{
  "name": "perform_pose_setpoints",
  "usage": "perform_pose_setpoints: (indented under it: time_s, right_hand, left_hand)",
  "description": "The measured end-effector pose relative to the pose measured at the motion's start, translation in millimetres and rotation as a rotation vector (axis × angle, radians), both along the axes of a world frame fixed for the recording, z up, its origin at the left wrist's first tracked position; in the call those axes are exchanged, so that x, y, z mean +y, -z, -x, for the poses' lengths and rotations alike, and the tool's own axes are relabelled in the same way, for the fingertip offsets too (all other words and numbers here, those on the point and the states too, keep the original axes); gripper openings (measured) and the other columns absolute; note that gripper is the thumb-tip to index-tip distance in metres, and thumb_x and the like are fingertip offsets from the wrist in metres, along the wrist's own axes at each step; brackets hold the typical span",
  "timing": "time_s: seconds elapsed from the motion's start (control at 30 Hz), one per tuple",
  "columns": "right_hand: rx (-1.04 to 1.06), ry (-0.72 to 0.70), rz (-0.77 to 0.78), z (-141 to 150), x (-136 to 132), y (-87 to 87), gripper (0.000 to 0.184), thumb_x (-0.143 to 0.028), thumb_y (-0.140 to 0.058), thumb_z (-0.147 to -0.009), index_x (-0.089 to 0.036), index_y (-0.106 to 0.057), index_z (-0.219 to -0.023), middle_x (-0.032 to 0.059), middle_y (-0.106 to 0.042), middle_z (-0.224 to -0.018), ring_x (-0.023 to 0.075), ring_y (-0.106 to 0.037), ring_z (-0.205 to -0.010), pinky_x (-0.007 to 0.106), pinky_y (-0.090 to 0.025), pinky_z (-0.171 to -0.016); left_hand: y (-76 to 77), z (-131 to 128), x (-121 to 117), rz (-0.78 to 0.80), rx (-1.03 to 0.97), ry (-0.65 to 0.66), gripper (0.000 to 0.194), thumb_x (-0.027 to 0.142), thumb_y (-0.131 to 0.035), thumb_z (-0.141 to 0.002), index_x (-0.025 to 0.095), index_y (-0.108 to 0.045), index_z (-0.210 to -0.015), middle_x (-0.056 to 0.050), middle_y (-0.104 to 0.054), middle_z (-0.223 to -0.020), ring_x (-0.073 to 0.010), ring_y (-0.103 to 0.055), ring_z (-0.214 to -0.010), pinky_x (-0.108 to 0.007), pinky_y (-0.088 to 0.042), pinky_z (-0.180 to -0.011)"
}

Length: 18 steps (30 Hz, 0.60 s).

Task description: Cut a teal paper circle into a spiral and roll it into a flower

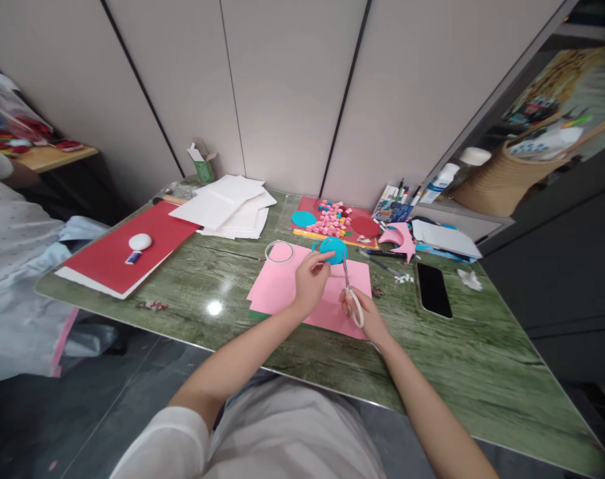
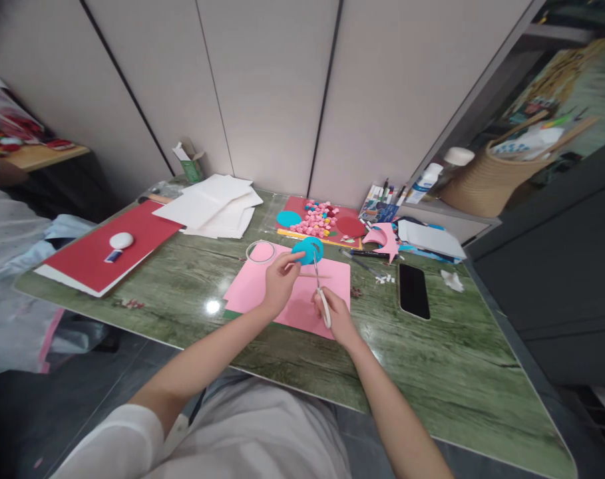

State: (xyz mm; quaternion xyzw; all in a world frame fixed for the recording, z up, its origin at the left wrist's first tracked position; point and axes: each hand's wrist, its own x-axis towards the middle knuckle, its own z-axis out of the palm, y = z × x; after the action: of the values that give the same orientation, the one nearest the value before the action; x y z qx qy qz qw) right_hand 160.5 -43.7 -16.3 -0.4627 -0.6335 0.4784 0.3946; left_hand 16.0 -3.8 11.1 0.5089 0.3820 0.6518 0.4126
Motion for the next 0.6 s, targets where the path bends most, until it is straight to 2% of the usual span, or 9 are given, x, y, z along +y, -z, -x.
perform_pose_setpoints:
  time_s: [0.43, 0.6]
  right_hand:
    - [-0.044, -0.017, -0.003, 0.3, -1.3, -3.2, 0.033, -0.049, -0.040, -0.082, -0.018, -0.049, -0.075, -0.0028, -0.044, -0.054, 0.0110, -0.040, -0.050, 0.023, -0.032, -0.050]
    - [-0.030, -0.023, 0.011, -0.1, -1.6, -2.5, 0.033, -0.050, -0.041, -0.081, -0.019, -0.047, -0.072, -0.0030, -0.045, -0.054, 0.0107, -0.041, -0.049, 0.023, -0.032, -0.049]
  left_hand:
    - [-1.2, 1.2, -0.6, -0.005, -0.038, -0.031, 0.026, 0.024, -0.054, -0.074, 0.020, -0.061, -0.099, -0.007, -0.055, -0.098, -0.0141, -0.053, -0.087, -0.026, -0.045, -0.073]
    - [-1.8, 1.9, -0.2, -0.012, 0.002, -0.056, 0.025, 0.025, -0.056, -0.073, 0.019, -0.061, -0.097, -0.006, -0.056, -0.093, -0.0132, -0.053, -0.082, -0.025, -0.044, -0.072]
